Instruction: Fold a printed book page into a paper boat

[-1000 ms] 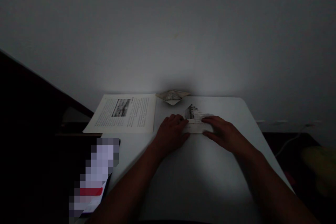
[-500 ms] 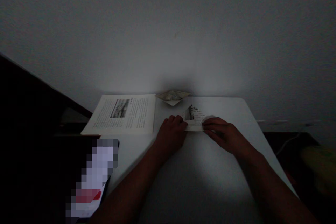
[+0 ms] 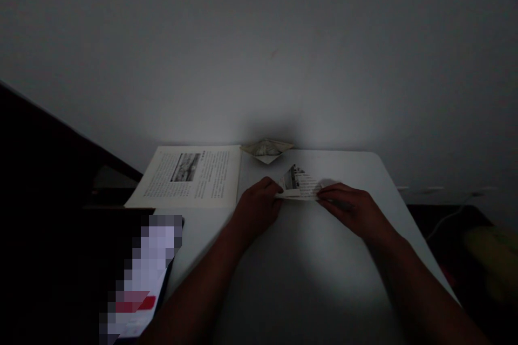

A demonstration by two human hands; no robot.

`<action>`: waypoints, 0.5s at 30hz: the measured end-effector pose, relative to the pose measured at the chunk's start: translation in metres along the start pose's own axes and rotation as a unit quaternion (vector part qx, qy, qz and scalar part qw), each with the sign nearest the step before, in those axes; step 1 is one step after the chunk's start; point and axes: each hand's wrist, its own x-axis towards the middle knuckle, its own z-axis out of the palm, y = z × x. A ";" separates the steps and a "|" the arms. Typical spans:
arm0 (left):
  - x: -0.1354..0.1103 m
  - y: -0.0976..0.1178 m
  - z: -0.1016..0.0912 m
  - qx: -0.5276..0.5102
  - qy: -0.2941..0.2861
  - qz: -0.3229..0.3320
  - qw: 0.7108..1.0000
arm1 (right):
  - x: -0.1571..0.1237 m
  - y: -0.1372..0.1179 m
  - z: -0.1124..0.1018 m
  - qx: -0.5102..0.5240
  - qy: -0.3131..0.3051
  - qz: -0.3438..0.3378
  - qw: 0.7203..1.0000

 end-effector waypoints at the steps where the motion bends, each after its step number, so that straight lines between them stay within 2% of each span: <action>1: 0.000 -0.001 -0.001 -0.010 0.002 -0.007 1.000 | 0.000 -0.001 -0.001 0.006 -0.002 0.003 1.000; 6: 0.001 -0.004 -0.005 -0.047 -0.015 -0.031 0.998 | 0.001 -0.005 -0.002 0.014 -0.007 0.018 1.000; 11: -0.001 -0.003 -0.006 -0.060 -0.056 0.020 0.996 | -0.001 -0.005 -0.002 0.018 0.039 0.021 0.999; 15: -0.001 -0.005 -0.006 -0.053 -0.059 0.033 0.996 | -0.002 -0.001 -0.003 0.000 0.032 0.002 0.999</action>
